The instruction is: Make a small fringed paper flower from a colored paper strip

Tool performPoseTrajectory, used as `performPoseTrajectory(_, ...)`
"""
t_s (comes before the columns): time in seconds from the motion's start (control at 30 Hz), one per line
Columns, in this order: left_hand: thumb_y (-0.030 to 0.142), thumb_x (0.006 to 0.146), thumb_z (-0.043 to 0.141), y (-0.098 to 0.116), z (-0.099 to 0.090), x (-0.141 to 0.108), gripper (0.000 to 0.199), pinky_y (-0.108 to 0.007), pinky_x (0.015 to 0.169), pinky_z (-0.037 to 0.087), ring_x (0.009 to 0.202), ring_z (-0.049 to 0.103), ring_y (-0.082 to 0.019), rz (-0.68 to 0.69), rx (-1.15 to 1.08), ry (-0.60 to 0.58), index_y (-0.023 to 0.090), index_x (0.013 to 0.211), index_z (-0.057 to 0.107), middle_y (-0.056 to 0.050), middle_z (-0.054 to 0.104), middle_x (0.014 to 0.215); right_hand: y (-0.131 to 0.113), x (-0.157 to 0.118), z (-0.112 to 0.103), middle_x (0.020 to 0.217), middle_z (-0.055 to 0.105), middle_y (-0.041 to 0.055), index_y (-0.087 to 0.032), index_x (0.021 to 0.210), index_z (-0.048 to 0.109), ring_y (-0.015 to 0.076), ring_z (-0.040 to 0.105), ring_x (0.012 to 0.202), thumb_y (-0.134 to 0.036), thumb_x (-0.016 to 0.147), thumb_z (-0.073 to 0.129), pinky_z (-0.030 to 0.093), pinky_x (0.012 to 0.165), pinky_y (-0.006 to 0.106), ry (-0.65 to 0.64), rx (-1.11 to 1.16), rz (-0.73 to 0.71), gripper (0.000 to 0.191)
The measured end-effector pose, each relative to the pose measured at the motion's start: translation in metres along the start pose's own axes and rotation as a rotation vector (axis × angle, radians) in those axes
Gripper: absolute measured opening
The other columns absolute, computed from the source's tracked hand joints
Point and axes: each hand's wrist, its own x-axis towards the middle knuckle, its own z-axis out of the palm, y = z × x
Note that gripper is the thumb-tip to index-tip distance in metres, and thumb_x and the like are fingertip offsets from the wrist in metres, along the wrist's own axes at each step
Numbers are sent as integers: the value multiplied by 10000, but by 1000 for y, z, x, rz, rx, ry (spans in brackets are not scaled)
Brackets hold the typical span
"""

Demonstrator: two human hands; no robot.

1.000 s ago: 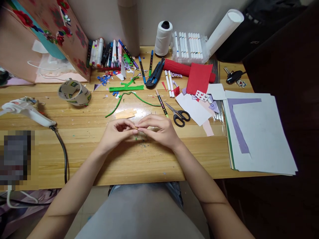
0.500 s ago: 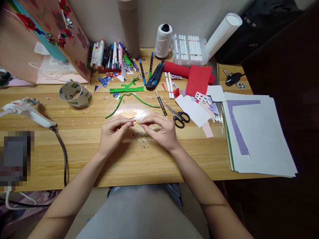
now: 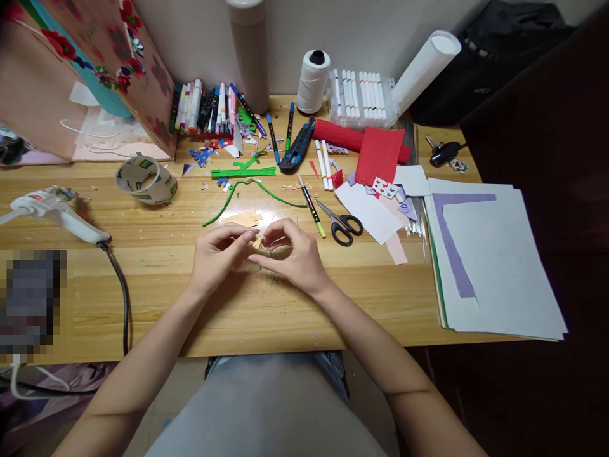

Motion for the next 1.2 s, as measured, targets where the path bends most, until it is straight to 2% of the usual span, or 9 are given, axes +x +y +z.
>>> performPoseTrajectory(0.13,339,758,658,0,0,0,176,-230,612,431,702,600,-128,11,-3,-8,185,805,727,-39,704,806,-2,-1,5,827,609,4,-199,863,573,118,623,710,-214,746,685,574,667,258,39,-2,-29,163)
performPoseTrajectory(0.2,336,766,651,0,0,0,175,-230,618,433,704,599,-126,15,-1,-10,181,808,721,-37,700,804,-3,-1,5,828,611,8,-199,865,588,121,616,720,-185,754,665,574,664,259,41,-15,-57,136)
performPoseTrajectory(0.43,352,781,632,2,0,1,194,-230,640,434,715,596,-124,11,10,-11,174,807,704,-29,685,791,0,-2,4,826,606,5,-200,855,579,125,615,734,-174,734,666,571,660,255,40,22,-46,152)
performPoseTrajectory(0.73,358,813,592,4,-2,2,214,-228,664,428,755,590,-132,14,-30,-10,169,769,683,-31,677,781,2,-2,3,838,599,5,-206,854,565,114,620,772,-204,722,696,559,678,221,-8,259,44,186)
performPoseTrajectory(0.93,362,856,527,2,-3,2,235,-232,633,419,664,529,-112,-6,-126,1,173,880,665,-28,636,768,2,-1,2,844,609,2,-213,864,585,104,622,763,-197,721,702,536,657,197,-17,298,92,185)
performPoseTrajectory(1.07,380,864,508,-1,-3,2,260,-220,613,397,640,491,-99,-2,-197,17,170,731,586,-5,551,707,3,0,0,830,604,5,-211,860,586,108,618,758,-213,720,702,534,650,199,0,293,105,181)
performPoseTrajectory(1.2,375,866,510,0,-3,2,264,-214,613,382,629,464,-93,12,-188,-6,167,714,570,-1,521,695,5,1,-2,838,603,15,-209,873,582,123,619,764,-249,721,700,540,657,223,-4,253,120,197)
